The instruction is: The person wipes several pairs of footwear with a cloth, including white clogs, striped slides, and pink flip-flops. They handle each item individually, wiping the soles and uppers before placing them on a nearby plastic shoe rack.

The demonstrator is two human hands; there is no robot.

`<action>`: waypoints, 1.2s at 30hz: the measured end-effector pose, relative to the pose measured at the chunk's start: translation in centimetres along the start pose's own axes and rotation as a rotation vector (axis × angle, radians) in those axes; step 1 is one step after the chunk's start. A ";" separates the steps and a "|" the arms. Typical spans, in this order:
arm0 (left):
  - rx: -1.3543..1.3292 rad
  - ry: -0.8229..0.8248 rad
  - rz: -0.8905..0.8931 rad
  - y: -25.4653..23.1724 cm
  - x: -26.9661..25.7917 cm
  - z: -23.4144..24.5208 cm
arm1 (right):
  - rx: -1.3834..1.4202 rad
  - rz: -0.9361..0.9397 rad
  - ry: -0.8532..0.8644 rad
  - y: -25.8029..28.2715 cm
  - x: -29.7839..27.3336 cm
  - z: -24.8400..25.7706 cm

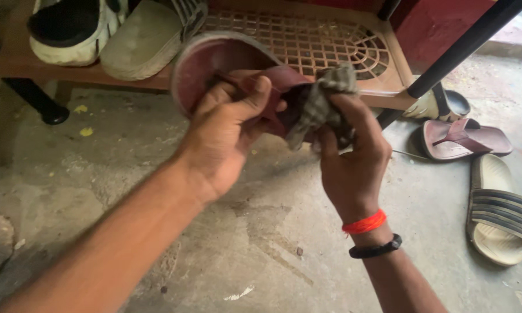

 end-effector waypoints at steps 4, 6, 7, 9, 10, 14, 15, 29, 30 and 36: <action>0.083 -0.039 -0.016 -0.6 0.2 0.0 | -0.047 0.015 0.034 -0.5 0.9 0.3; 0.148 -0.047 0.004 0.6 0.3 -0.7 | -0.044 -0.081 0.058 -1.8 1.4 0.6; 0.181 -0.054 0.015 1.1 0.1 -0.9 | -0.026 -0.149 0.075 -2.5 1.4 0.7; 0.212 -0.006 -0.004 1.4 -0.3 -1.2 | 0.040 -0.186 0.111 -2.9 1.2 0.3; 0.227 0.019 -0.013 1.4 -0.4 -1.4 | 0.088 -0.154 0.130 -2.6 1.1 -0.2; 0.222 -0.029 0.125 1.5 -0.3 -0.4 | 0.062 -0.067 0.161 -1.9 0.5 -0.9; 0.242 -0.019 0.138 1.1 -0.4 -0.3 | 0.043 -0.105 0.176 -2.2 0.4 -1.0; 1.351 -0.127 0.156 -1.1 0.2 1.1 | -0.422 0.165 -0.003 -2.0 1.3 3.5; 1.387 -0.157 0.078 -1.6 -0.1 1.0 | -0.435 0.176 -0.015 -1.7 1.4 3.7; 1.588 -0.091 -0.750 -4.7 -2.3 -3.5 | -0.456 0.274 -0.056 0.4 1.3 3.9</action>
Point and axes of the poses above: each hand's wrist, its own x-axis towards the middle knuckle, its own z-axis out of the back of the hand, y = z × x, the point moved 8 cm from there along x, towards the middle knuckle, and after that the axes turned 2 degrees about -y, right-handed, at the moved point
